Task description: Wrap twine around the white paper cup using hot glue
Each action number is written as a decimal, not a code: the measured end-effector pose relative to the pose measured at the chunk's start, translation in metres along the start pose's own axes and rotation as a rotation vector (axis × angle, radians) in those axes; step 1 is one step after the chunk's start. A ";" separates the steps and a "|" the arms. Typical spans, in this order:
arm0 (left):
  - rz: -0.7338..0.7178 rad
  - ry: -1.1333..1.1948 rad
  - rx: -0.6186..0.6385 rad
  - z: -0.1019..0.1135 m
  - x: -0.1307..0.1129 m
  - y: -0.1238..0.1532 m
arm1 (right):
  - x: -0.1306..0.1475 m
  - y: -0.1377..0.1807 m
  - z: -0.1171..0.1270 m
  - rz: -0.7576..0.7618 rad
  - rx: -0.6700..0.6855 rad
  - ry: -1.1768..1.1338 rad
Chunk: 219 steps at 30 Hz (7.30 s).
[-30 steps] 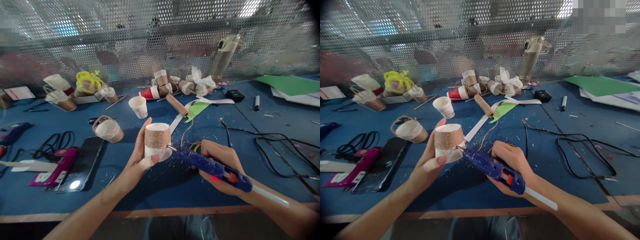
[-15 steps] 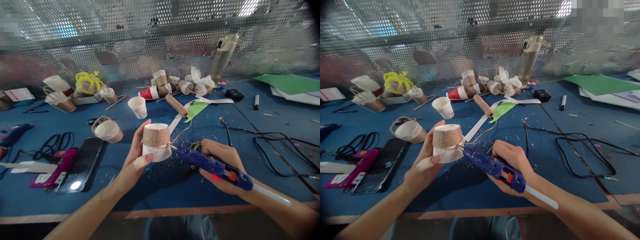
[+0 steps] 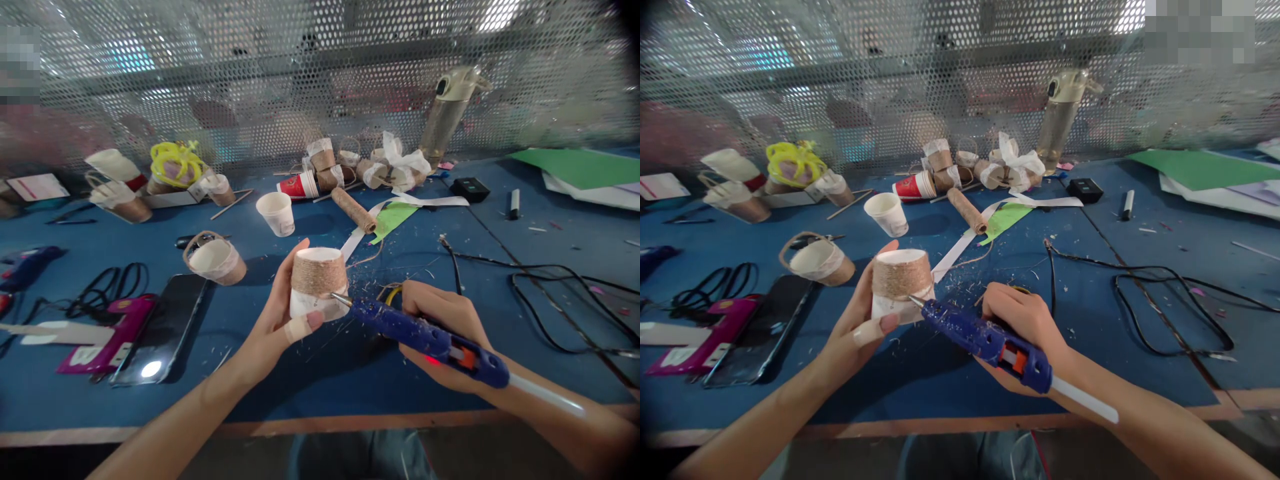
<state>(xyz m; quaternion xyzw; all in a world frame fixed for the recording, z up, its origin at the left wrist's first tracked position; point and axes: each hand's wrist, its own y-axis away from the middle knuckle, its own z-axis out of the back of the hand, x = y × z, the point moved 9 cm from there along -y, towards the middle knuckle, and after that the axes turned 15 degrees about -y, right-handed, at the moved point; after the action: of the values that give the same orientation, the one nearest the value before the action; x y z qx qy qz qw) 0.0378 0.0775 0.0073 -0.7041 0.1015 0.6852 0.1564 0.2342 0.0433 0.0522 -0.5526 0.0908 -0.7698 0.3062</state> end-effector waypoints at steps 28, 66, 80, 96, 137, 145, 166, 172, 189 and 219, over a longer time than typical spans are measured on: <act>-0.004 0.100 -0.073 0.008 -0.004 -0.001 | -0.006 -0.001 0.006 -0.067 -0.056 -0.093; -0.030 0.048 0.053 -0.008 -0.001 -0.003 | -0.015 0.000 0.014 -0.203 -0.269 -0.290; -0.020 -0.028 0.032 -0.010 -0.004 -0.005 | -0.037 0.002 -0.011 -0.342 -0.176 -0.563; -0.059 -0.252 -0.035 -0.006 -0.005 -0.005 | -0.020 0.004 0.008 -0.263 -0.323 -0.354; 0.019 0.035 0.101 -0.021 0.004 -0.003 | -0.050 0.002 -0.009 -0.502 -0.247 -0.603; 0.040 0.083 0.100 -0.024 0.009 -0.002 | -0.049 0.005 -0.010 -0.497 -0.283 -0.612; 0.182 0.261 0.050 -0.028 0.015 -0.004 | -0.055 0.004 -0.011 -0.480 -0.291 -0.611; 0.152 0.243 0.085 -0.035 0.022 -0.002 | -0.048 0.002 -0.015 -0.352 -0.238 -0.620; 0.131 -0.980 -0.470 0.138 -0.021 0.116 | -0.044 0.006 -0.003 -0.253 -0.251 -0.426; 0.047 -1.880 -0.694 0.165 -0.017 0.081 | -0.045 0.004 -0.002 -0.290 -0.259 -0.436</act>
<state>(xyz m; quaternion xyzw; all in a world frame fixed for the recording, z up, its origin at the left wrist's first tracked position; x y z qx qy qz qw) -0.1457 0.0604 0.0155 0.1190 -0.2550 0.9581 -0.0544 0.2427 0.0655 0.0135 -0.7469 0.0404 -0.6504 0.1319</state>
